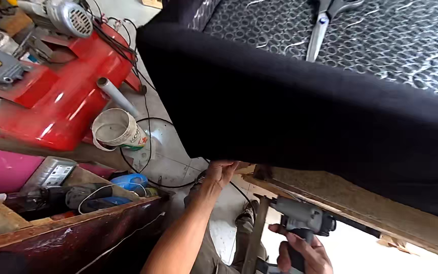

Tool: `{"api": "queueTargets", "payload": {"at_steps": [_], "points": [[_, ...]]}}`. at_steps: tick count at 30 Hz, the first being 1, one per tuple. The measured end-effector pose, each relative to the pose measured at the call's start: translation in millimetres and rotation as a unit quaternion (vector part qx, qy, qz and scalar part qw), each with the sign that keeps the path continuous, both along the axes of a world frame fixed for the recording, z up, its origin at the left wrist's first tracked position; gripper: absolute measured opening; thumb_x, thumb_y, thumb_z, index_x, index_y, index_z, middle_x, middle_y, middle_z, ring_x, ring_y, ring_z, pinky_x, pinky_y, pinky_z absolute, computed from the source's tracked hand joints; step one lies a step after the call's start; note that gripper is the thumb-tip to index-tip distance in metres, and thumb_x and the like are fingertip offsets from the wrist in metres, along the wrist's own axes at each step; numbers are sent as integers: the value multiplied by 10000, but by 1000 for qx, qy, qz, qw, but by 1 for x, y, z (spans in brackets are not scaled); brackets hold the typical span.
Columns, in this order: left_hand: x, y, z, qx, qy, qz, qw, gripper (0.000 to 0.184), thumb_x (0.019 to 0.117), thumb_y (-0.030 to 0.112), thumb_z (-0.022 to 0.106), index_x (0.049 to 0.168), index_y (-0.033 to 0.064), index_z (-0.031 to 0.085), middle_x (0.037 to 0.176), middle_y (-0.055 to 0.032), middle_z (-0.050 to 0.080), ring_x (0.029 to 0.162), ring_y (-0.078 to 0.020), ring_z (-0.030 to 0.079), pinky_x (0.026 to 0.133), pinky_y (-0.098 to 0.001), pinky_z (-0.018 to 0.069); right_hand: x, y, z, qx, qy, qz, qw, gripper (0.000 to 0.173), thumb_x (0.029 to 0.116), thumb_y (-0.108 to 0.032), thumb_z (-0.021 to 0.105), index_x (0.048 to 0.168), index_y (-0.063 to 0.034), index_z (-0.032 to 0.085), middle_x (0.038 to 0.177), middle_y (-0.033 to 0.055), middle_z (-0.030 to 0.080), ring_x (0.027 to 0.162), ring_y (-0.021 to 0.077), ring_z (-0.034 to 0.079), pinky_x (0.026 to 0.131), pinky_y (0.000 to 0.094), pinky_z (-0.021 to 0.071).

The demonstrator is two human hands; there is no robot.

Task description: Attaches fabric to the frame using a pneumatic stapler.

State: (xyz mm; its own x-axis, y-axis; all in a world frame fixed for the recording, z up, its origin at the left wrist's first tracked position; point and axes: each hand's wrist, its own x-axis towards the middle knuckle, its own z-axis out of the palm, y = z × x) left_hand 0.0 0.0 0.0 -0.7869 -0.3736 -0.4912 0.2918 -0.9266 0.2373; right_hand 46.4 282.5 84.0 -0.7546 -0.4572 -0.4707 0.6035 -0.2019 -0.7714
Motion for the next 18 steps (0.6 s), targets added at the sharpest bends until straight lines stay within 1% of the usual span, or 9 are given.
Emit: {"api": "queueTargets", "payload": {"at_steps": [2,3,5,8,9,11,13,15,18], "points": [[-1,-2,-2,11,-42,-11,999,429,725,-227,533,1070,27,564,1062,-165,678,971,-292,695,898,-453,591,0,-27,-9,-26,-15,-15,999,204,997,-106,547,1175,-8,568,1067,272,729,498,223,653,447,345,567],[3,-4,-2,8,-67,-24,997,404,764,-202,516,1071,56,562,1051,-132,671,955,-257,690,883,-419,593,-1,-39,-12,-41,-19,-18,999,209,988,-117,575,1167,-9,580,1070,276,727,498,223,655,447,343,567],[16,-12,-7,11,-58,-30,998,310,847,-152,542,1049,75,597,1020,-122,690,922,-247,699,873,-420,594,-5,-58,-17,-70,-24,-16,997,230,973,-151,636,1150,-7,604,1070,285,725,500,225,660,447,342,570],[28,-22,-7,-10,-33,-62,997,338,722,-143,587,989,56,643,987,-135,711,903,-259,706,878,-452,588,-9,-78,-24,-90,-34,-17,995,249,953,-176,674,1126,-6,619,1064,281,723,503,225,661,454,347,576],[27,-24,-4,-22,-56,-77,995,346,747,-156,564,1010,64,611,985,-117,697,886,-231,698,849,-417,597,-10,-82,-28,-96,-39,-16,995,250,954,-181,675,1124,-8,616,1070,280,722,507,228,665,460,351,582],[15,-23,-3,-4,-118,-70,991,369,712,-213,531,951,63,578,880,-96,681,736,-177,675,677,-337,600,-12,-88,-34,-104,-51,-13,993,262,952,-181,676,1131,-1,610,1080,286,716,506,236,667,461,357,585],[6,-19,-13,10,-137,-54,989,387,677,-267,532,920,32,572,835,-109,669,683,-178,654,619,-334,583,-14,-97,-38,-111,-60,-10,992,266,954,-169,660,1144,4,592,1092,298,708,505,244,666,461,359,586],[5,-15,-14,-29,-158,-60,985,357,748,-258,534,958,28,575,849,-88,668,717,-162,659,653,-321,587,-16,-106,-42,-122,-72,-10,990,265,954,-176,665,1150,-8,601,1105,292,710,508,239,667,467,357,587],[8,-14,-15,-118,-159,-85,977,238,918,-126,523,1027,78,576,827,-9,657,731,-83,647,691,-255,577,-18,-120,-51,-137,-98,-16,986,264,956,-174,653,1153,-8,596,1114,291,705,506,237,663,466,353,584]]}}
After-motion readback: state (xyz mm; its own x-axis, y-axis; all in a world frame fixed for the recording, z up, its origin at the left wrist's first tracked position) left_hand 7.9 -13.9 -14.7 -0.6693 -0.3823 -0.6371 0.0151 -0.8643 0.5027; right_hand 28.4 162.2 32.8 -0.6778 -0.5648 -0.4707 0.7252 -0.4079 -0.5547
